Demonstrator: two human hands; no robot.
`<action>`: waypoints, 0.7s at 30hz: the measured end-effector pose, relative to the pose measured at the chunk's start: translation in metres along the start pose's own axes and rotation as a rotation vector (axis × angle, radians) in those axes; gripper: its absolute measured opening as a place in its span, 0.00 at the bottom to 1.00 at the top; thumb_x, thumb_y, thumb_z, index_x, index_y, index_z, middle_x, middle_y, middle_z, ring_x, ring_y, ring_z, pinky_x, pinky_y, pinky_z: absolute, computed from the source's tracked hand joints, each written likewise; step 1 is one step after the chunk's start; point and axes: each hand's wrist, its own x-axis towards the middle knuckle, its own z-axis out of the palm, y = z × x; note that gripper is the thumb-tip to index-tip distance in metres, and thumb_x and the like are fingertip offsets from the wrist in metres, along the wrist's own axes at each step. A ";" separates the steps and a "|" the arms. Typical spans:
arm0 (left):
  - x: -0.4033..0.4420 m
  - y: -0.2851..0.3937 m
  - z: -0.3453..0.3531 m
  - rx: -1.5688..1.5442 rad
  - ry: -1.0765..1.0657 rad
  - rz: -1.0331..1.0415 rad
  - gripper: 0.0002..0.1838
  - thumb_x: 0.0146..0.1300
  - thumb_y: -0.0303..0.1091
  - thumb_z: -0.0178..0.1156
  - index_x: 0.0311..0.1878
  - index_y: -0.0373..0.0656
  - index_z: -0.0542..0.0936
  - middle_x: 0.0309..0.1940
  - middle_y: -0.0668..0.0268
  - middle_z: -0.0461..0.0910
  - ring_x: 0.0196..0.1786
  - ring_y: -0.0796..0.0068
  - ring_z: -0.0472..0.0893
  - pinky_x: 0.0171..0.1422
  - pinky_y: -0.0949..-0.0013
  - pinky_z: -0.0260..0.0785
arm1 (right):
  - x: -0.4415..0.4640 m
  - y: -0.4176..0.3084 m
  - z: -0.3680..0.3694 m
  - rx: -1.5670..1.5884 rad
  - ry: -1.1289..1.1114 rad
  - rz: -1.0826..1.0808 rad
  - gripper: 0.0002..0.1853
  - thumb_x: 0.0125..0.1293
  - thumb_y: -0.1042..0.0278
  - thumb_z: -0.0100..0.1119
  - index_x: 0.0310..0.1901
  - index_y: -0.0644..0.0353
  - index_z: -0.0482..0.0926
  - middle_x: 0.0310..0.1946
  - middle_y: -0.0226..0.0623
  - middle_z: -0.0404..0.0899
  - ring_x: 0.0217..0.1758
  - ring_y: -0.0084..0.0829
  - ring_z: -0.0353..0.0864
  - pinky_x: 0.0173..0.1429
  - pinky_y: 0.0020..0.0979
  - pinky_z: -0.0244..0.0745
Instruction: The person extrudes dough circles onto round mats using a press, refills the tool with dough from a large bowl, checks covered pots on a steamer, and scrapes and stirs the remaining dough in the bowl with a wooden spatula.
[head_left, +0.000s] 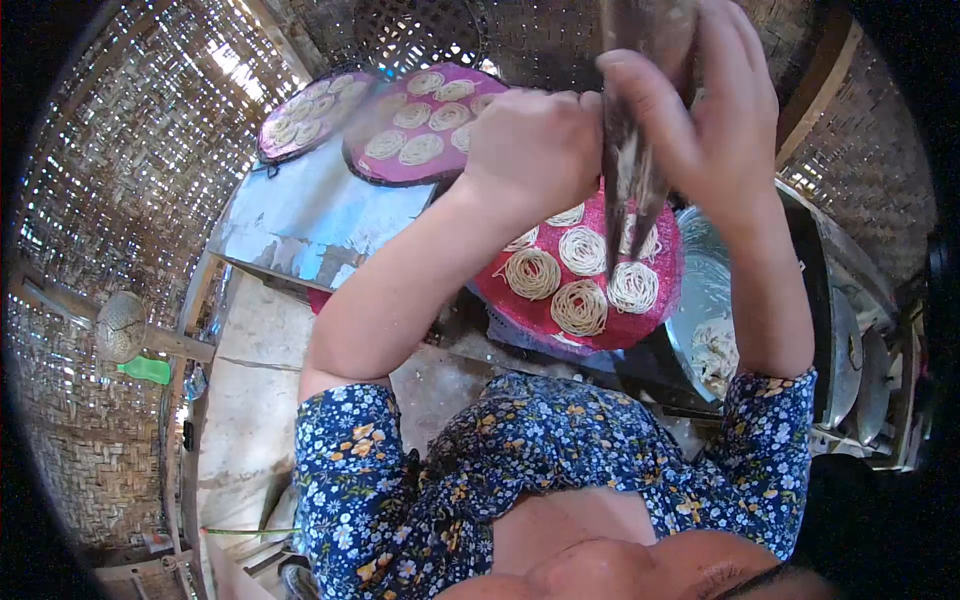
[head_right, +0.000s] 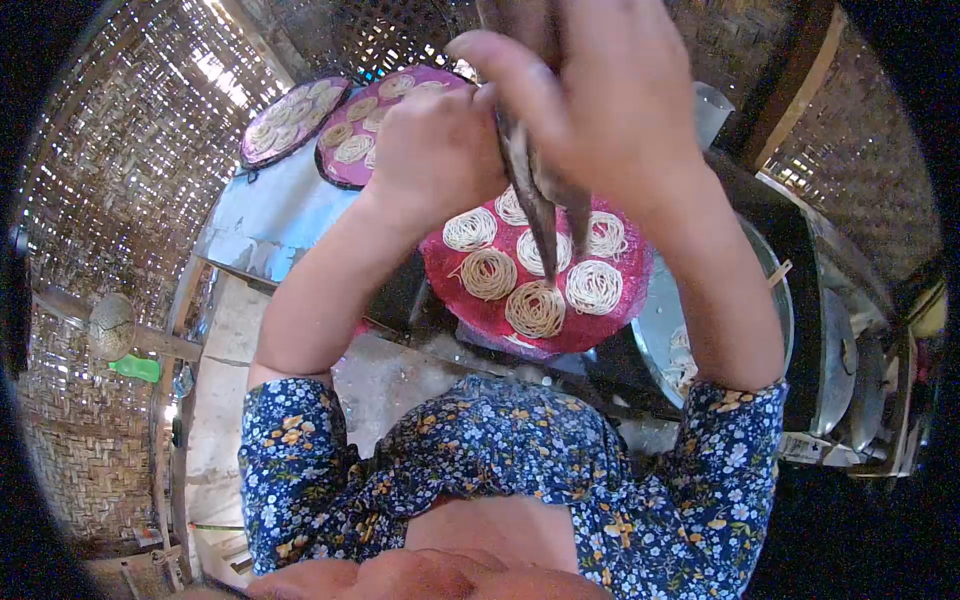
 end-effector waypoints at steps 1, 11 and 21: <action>0.001 -0.002 -0.010 -0.123 -0.134 -0.036 0.06 0.51 0.32 0.53 0.29 0.40 0.76 0.17 0.60 0.75 0.24 0.57 0.78 0.32 0.63 0.72 | 0.003 -0.011 0.000 0.003 0.062 -0.184 0.20 0.48 0.69 0.61 0.44 0.66 0.70 0.39 0.44 0.73 0.42 0.43 0.73 0.45 0.35 0.68; -0.065 0.001 -0.031 -0.262 -0.508 0.041 0.10 0.38 0.32 0.58 0.27 0.39 0.75 0.22 0.56 0.78 0.25 0.58 0.79 0.26 0.59 0.71 | -0.041 -0.016 -0.039 0.762 -0.499 0.451 0.28 0.46 0.75 0.56 0.51 0.63 0.57 0.26 0.32 0.68 0.29 0.19 0.69 0.36 0.23 0.66; -0.081 -0.009 0.008 -0.456 -0.346 0.042 0.10 0.41 0.36 0.61 0.22 0.41 0.74 0.16 0.57 0.75 0.22 0.56 0.77 0.26 0.60 0.69 | -0.037 -0.006 -0.067 0.664 -0.421 0.662 0.25 0.49 0.75 0.54 0.50 0.63 0.58 0.25 0.30 0.69 0.28 0.18 0.68 0.33 0.21 0.64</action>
